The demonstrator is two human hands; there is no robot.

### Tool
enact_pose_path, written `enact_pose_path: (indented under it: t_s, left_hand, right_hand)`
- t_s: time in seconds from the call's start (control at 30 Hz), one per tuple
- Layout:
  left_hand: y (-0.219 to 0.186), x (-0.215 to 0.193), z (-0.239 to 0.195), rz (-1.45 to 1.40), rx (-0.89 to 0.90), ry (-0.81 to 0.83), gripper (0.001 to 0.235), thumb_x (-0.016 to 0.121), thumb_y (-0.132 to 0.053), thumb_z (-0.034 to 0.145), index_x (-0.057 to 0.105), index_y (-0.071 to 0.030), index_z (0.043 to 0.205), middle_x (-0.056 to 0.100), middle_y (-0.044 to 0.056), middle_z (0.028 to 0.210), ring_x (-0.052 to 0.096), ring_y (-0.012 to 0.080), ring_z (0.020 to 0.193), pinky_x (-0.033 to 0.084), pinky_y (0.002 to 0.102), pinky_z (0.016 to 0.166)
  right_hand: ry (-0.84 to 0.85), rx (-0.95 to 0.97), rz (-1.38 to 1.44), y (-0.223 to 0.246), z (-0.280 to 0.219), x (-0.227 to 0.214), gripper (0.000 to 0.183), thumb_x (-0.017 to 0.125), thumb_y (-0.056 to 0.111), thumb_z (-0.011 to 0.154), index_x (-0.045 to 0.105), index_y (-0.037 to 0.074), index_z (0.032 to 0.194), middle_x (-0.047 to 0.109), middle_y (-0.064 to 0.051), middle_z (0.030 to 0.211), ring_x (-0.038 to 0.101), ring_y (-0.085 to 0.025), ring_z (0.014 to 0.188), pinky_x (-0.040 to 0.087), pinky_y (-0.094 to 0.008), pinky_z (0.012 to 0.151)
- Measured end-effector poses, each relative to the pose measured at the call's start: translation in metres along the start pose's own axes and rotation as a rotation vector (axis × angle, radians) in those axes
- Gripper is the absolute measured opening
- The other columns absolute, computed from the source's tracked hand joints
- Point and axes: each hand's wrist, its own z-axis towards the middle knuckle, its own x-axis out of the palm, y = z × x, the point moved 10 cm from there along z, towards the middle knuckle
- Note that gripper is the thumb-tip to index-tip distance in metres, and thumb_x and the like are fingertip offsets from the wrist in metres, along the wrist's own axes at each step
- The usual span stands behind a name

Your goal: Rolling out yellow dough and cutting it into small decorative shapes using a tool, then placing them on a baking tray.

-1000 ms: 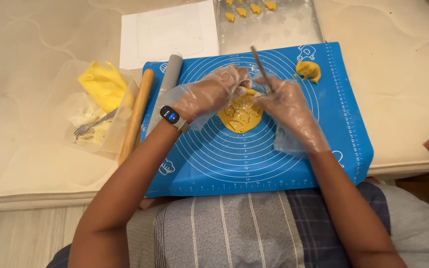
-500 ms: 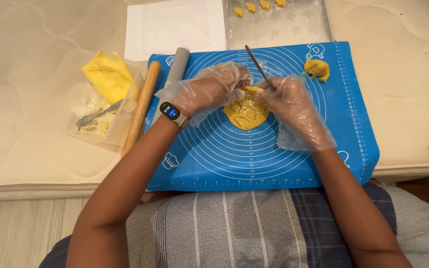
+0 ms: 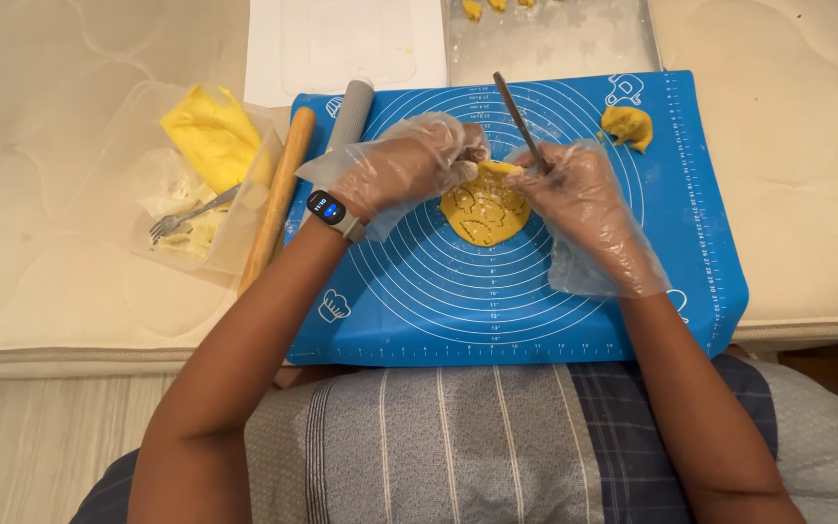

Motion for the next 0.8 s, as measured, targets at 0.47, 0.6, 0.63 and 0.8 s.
enact_pose_path:
  t_s: [0.47,0.6,0.63,0.8]
  left_hand:
    - [-0.015,-0.013,-0.031,-0.121,0.074,0.052,0.045,0.062,-0.032,0.103,0.055,-0.013,0.143,0.068,0.020,0.116,0.069,0.0352,0.114,0.061,0.048,0.086]
    - [-0.016,-0.004,-0.030,-0.150,0.140,0.034,0.041,0.060,-0.033,0.104,0.055,-0.016,0.141,0.069,0.019,0.115,0.070,0.0351,0.113,0.061,0.048,0.086]
    - [-0.017,-0.002,-0.030,-0.172,0.153,0.028,0.041,0.061,-0.034,0.103,0.056,-0.017,0.141,0.068,0.018,0.117,0.068,0.0348,0.114,0.060,0.048,0.088]
    - [-0.025,0.003,-0.033,-0.190,0.225,-0.010,0.038,0.061,-0.036,0.103,0.056,-0.017,0.136,0.061,0.020,0.125,0.064,0.0386,0.120,0.060,0.049,0.091]
  right_hand:
    - [-0.012,-0.042,0.093,0.018,-0.007,-0.009,0.016,0.081,0.007,0.095,0.073,-0.006,0.101,0.062,-0.016,0.076,0.064,-0.023,0.070,0.054,-0.028,0.059]
    - [0.007,-0.074,0.077,0.025,-0.015,-0.012,0.019,0.083,0.009,0.095,0.074,-0.006,0.103,0.061,-0.016,0.075,0.063,-0.024,0.068,0.051,-0.029,0.061]
    - [0.007,-0.074,0.069,0.029,-0.018,-0.013,0.018,0.082,0.007,0.095,0.074,-0.007,0.102,0.062,-0.017,0.074,0.063,-0.024,0.067,0.051,-0.030,0.061]
    - [0.001,-0.097,0.051,0.045,-0.031,-0.015,0.018,0.082,0.008,0.095,0.074,-0.007,0.103,0.062,-0.016,0.074,0.062,-0.023,0.066,0.049,-0.029,0.060]
